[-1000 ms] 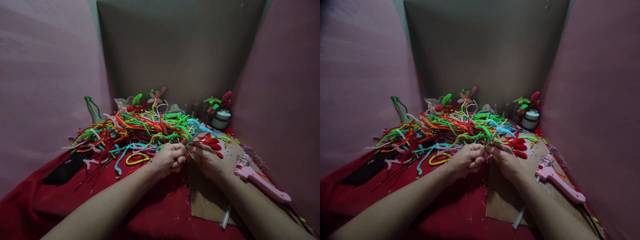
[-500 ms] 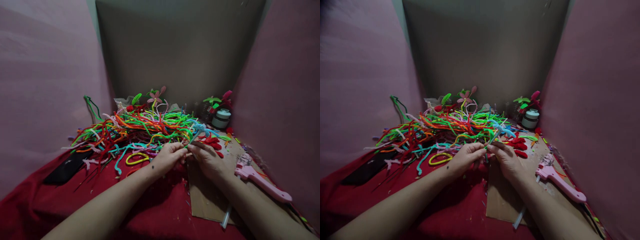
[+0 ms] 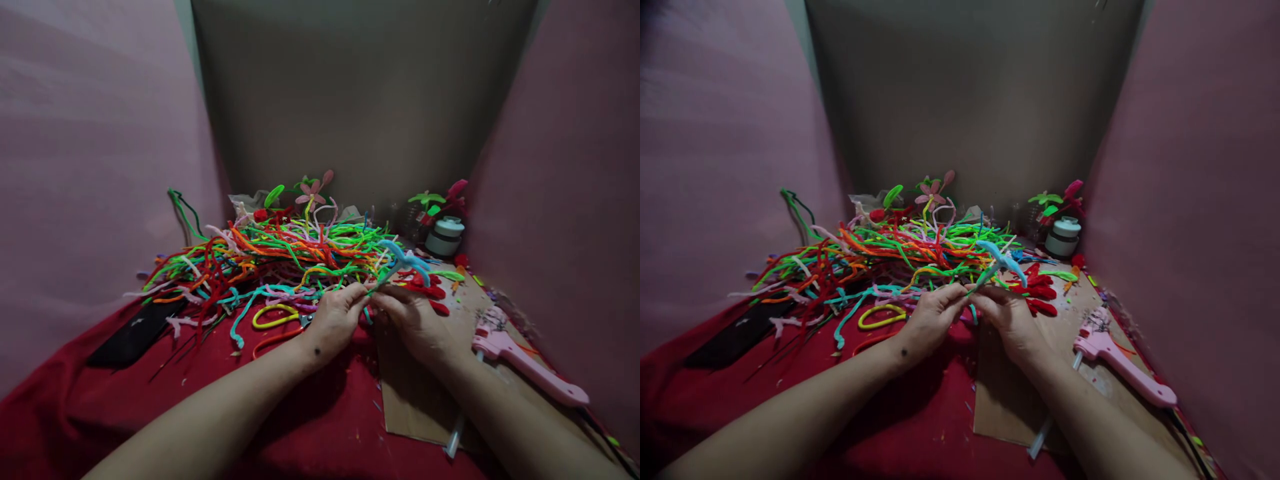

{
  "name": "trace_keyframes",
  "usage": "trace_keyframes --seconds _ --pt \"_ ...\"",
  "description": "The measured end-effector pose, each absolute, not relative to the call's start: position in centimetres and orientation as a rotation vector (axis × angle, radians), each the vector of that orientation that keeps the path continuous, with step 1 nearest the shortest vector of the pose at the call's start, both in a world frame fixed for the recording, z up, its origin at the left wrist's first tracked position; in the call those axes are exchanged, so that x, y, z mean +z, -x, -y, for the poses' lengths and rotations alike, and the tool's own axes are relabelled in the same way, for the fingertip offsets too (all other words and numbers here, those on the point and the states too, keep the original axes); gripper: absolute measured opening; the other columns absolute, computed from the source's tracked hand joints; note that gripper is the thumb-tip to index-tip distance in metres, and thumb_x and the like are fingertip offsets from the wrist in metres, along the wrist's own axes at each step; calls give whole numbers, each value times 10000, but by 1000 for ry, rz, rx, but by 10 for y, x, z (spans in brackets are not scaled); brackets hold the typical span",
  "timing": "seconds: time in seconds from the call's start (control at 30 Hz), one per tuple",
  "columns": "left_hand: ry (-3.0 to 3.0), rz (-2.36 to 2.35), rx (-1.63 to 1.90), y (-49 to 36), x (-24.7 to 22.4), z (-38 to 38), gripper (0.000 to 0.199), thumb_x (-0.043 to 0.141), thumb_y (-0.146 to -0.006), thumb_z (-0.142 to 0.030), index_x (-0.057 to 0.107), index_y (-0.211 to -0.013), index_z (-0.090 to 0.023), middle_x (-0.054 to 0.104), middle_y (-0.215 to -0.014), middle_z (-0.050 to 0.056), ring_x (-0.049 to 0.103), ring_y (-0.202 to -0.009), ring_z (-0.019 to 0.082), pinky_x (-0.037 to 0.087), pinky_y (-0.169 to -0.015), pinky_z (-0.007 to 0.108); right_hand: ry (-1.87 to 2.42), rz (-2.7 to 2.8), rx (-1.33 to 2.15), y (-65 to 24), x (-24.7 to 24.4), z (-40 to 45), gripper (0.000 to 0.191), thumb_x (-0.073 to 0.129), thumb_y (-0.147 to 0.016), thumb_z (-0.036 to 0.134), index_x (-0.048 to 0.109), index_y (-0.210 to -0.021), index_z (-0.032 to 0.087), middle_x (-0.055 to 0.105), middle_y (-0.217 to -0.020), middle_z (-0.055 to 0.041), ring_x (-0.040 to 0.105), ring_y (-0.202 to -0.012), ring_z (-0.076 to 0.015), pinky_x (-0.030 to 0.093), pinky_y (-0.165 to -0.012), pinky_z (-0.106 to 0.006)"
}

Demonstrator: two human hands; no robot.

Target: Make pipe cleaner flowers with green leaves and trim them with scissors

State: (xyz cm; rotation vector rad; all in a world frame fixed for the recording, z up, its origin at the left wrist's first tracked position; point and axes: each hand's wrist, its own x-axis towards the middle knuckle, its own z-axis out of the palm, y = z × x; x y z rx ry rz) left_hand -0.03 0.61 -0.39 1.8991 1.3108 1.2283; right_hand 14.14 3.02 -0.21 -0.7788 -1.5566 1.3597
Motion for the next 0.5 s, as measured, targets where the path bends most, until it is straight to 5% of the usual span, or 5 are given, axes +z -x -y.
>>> trace_keyframes --seconds 0.23,0.5 --pt "-1516 -1152 1183 0 0 -9 223 518 -776 -318 539 -636 -146 368 -494 -64 294 -439 47 243 -438 179 701 1492 1419 -141 -7 -33 172 587 -752 292 684 -882 236 655 -794 1 537 -671 -151 408 -600 -266" --pt "-1094 -873 1106 -2 3 -6 262 602 -731 -381 505 -688 -141 375 -450 -85 234 -343 6 154 -364 148 659 1170 1675 -144 -19 -39 185 685 -692 260 701 -870 211 657 -757 -7 545 -637 -124 418 -585 -249"
